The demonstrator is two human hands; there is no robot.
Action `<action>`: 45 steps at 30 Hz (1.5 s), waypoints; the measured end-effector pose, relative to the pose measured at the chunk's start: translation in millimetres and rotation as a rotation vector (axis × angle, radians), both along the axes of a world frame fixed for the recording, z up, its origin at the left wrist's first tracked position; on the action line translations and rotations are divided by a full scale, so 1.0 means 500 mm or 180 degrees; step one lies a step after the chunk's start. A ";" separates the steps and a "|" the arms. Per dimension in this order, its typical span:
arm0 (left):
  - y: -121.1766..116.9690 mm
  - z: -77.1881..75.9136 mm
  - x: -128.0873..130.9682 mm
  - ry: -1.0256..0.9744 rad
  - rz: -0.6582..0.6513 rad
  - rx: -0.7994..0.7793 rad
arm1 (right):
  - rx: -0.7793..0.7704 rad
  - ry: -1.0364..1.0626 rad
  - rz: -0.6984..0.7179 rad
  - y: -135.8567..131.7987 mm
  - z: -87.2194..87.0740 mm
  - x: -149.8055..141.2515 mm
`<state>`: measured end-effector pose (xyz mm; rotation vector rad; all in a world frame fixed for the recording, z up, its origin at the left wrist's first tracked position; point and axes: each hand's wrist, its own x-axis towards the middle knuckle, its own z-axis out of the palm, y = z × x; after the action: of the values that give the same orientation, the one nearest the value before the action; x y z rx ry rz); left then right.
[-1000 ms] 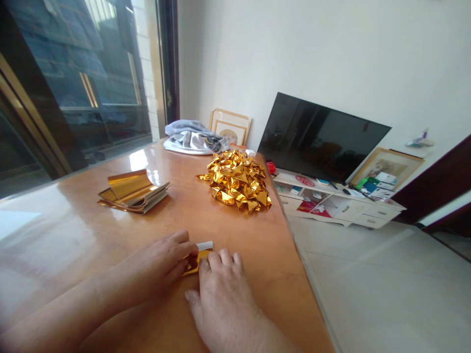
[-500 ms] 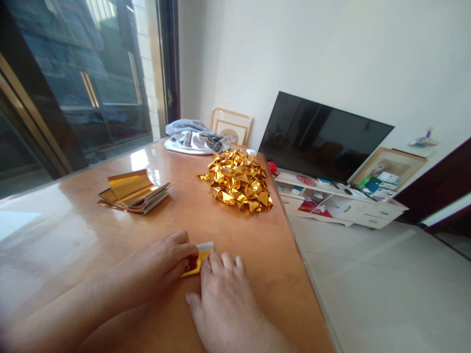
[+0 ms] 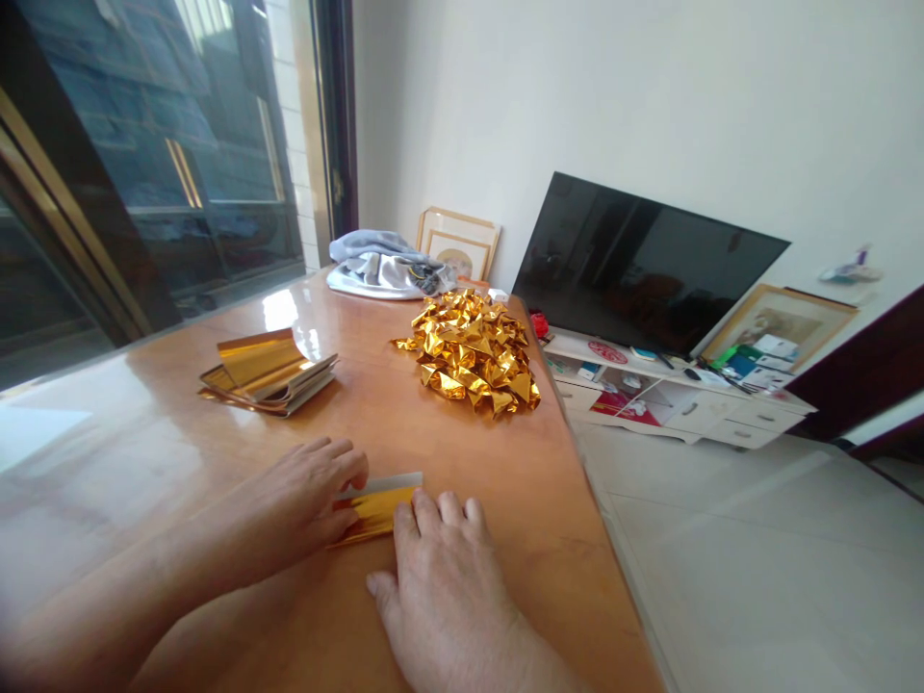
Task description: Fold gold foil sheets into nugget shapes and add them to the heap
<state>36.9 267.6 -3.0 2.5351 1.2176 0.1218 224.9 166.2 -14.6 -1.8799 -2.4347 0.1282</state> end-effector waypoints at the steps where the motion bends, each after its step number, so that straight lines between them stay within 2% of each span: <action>1: 0.001 0.002 -0.003 0.0021 0.0020 -0.0024 | -0.0008 -0.0001 -0.0006 0.001 -0.001 0.000; 10: 0.012 0.020 -0.023 0.0156 0.0208 -0.0348 | 0.0005 -0.0010 -0.0028 0.008 -0.004 -0.011; 15: 0.019 0.018 -0.035 0.0104 0.0096 -0.0425 | 0.0035 -0.0094 -0.0072 0.010 -0.004 -0.019; 23: 0.028 -0.002 -0.038 0.0007 0.0250 -0.0383 | 0.0068 -0.0065 -0.0070 0.012 -0.008 -0.017; 33: 0.020 0.024 -0.036 0.0119 0.0257 -0.0560 | 0.0030 0.0048 -0.0029 0.013 -0.011 -0.011; 45: 0.022 0.013 -0.030 0.0139 0.0407 -0.0508 | -0.0035 0.0033 -0.0073 0.010 -0.013 -0.012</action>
<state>21.9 278.4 3.6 2.3350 1.3495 -0.0014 218.8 171.4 -21.2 -1.9062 -2.4099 0.1500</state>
